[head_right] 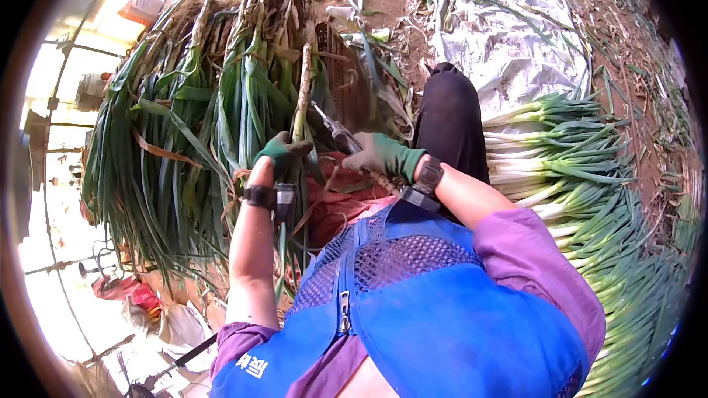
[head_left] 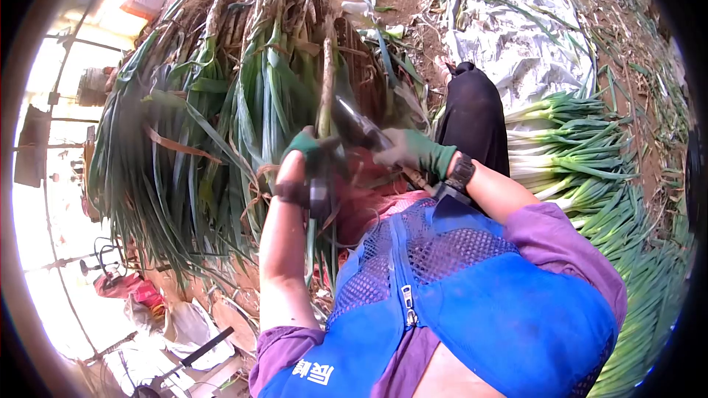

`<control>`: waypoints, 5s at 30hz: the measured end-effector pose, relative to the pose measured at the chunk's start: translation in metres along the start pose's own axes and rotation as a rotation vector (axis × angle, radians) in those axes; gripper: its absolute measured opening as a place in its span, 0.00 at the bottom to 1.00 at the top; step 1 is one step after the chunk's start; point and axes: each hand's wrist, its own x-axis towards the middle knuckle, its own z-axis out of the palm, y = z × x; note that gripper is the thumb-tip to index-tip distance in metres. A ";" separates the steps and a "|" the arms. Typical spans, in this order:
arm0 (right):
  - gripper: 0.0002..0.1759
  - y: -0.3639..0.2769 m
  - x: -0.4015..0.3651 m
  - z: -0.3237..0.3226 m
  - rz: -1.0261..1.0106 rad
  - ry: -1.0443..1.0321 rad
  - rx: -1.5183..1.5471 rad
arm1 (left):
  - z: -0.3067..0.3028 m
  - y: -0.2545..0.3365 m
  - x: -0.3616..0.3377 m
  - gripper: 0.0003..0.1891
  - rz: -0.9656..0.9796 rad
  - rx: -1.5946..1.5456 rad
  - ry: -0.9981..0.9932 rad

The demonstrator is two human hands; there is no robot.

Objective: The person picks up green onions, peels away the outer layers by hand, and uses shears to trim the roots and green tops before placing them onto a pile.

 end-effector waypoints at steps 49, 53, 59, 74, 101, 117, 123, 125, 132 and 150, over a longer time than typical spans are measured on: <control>0.23 -0.033 -0.049 0.030 -0.065 0.090 -0.441 | 0.017 -0.068 0.041 0.19 0.157 -0.129 0.452; 0.25 -0.022 -0.020 0.034 -0.081 0.204 -0.393 | 0.018 -0.060 0.034 0.22 0.096 -0.064 0.481; 0.25 -0.037 -0.044 0.032 0.009 0.067 -0.417 | 0.024 -0.065 0.042 0.23 0.110 -0.051 0.515; 0.26 -0.046 -0.071 0.028 -0.053 -0.027 -0.563 | 0.018 -0.046 0.023 0.29 0.063 -0.146 0.428; 0.28 -0.051 0.063 -0.012 0.001 0.218 -0.400 | 0.045 0.004 0.015 0.29 0.001 0.698 0.478; 0.29 -0.026 0.030 -0.016 0.029 0.244 -0.304 | 0.053 -0.046 -0.022 0.24 0.102 0.083 0.162; 0.28 -0.050 0.045 -0.020 -0.011 0.256 -0.386 | 0.048 -0.030 -0.046 0.28 0.067 0.087 0.172; 0.27 -0.049 0.053 -0.023 -0.015 0.289 -0.403 | 0.046 -0.030 -0.049 0.28 0.075 0.056 0.164; 0.29 -0.065 0.055 -0.022 0.036 0.249 -0.442 | 0.051 -0.036 -0.045 0.26 0.056 0.103 0.207; 0.32 -0.010 0.041 -0.006 0.138 0.137 -0.378 | -0.005 0.021 -0.017 0.16 0.364 0.242 0.378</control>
